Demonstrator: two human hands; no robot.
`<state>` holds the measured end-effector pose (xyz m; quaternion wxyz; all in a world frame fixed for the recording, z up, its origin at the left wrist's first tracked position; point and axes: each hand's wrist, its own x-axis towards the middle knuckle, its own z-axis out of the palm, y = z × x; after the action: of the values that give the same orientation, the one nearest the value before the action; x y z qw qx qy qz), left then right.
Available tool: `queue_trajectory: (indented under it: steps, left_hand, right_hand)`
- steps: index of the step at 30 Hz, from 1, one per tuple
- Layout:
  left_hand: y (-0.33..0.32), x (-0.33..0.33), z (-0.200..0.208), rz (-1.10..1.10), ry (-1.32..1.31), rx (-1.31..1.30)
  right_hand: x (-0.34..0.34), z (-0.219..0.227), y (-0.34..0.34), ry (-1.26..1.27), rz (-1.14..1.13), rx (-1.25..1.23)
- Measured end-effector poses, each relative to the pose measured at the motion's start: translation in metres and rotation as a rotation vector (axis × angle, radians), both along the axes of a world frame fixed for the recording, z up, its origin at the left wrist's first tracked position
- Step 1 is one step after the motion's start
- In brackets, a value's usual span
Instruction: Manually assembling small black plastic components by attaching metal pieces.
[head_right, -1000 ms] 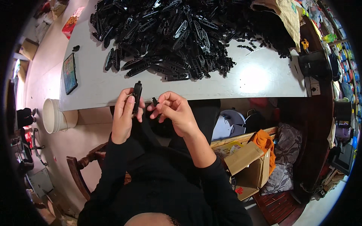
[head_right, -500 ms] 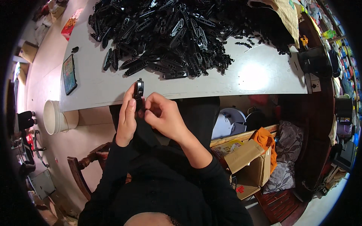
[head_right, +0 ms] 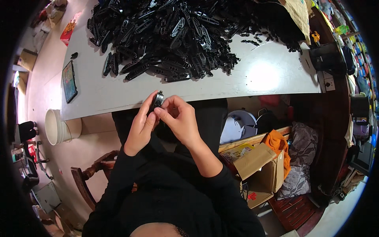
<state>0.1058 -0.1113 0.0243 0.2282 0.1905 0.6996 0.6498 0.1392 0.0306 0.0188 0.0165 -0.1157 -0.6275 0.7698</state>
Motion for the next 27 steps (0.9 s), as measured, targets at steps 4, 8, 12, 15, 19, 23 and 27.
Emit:
queue_trajectory:
  steps: [4, 8, 12, 15, 19, 23, 27]
  left_hand:
    - [0.004, -0.001, 0.001, -0.033, 0.048, -0.043]
    - [0.005, -0.001, 0.001, -0.043, 0.027, -0.03]
    - [0.008, 0.0, 0.004, -0.037, 0.032, 0.044]
    - [0.007, -0.001, 0.004, -0.05, -0.037, 0.065]
    - [0.008, 0.0, 0.016, -0.075, -0.3, 0.027]
    - [0.011, 0.0, 0.0, -0.079, 0.277, -0.098]
    - [0.017, 0.003, -0.002, -0.079, 0.304, -0.168]
  right_hand:
    - [0.006, 0.003, -0.002, 0.007, -0.057, 0.061]
    - [0.006, 0.001, -0.006, 0.085, -0.133, 0.137]
    - [0.007, 0.003, 0.005, -0.033, 0.007, -0.197]
    - [0.006, 0.002, 0.006, -0.027, 0.079, -0.254]
    - [0.003, 0.002, 0.001, -0.011, -0.031, -0.161]
    - [0.007, 0.002, 0.01, -0.029, 0.017, -0.096]
    - [0.012, 0.0, 0.015, -0.097, 0.009, -0.03]
